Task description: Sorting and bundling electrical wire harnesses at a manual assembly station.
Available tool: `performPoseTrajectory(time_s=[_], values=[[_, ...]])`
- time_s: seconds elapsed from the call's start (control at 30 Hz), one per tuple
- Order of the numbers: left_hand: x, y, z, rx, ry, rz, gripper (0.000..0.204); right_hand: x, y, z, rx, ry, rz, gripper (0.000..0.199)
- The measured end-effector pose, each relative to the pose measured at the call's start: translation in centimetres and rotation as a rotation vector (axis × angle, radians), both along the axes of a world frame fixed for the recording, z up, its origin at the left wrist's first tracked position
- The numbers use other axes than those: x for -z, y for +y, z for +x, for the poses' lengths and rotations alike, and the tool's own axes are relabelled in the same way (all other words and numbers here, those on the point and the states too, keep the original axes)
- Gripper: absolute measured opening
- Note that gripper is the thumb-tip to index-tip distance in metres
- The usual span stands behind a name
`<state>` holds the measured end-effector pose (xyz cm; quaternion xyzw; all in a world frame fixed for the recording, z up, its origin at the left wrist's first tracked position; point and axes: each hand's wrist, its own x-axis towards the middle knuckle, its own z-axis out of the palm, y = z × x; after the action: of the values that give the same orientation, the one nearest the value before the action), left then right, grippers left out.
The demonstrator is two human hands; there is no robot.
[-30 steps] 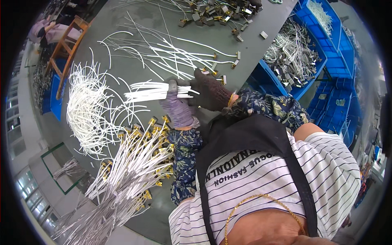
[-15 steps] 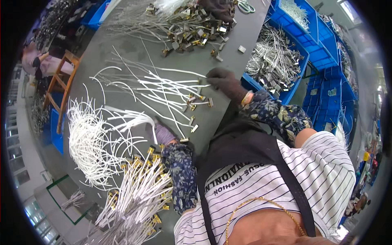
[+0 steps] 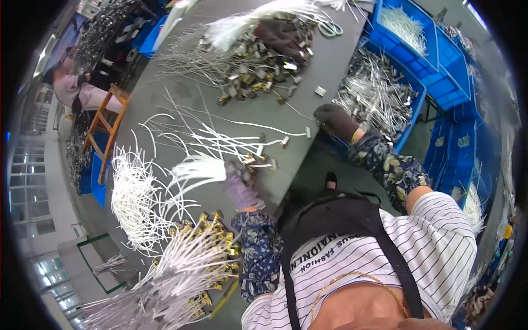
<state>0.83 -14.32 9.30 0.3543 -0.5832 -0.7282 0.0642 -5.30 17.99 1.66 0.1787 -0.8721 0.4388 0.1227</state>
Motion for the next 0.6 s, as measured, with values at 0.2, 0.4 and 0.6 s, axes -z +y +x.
performPoseTrajectory(time_s=[0.2, 0.4, 0.6], values=[[4.0, 10.5, -1.6, 0.456, 0.201, 0.171, 0.027, -5.8, -1.3, 4.3, 0.055, -0.665, -0.648, 0.021], [7.2, 15.3, -3.4, 0.263, 0.161, 0.953, 0.023, -4.4, 3.5, 15.0, -0.294, -0.447, -0.543, 0.016], [6.4, 19.9, -2.3, 0.232, 0.180, 0.529, 0.026, 0.8, 17.1, 29.1, 0.400, -1.165, -0.254, 0.026]])
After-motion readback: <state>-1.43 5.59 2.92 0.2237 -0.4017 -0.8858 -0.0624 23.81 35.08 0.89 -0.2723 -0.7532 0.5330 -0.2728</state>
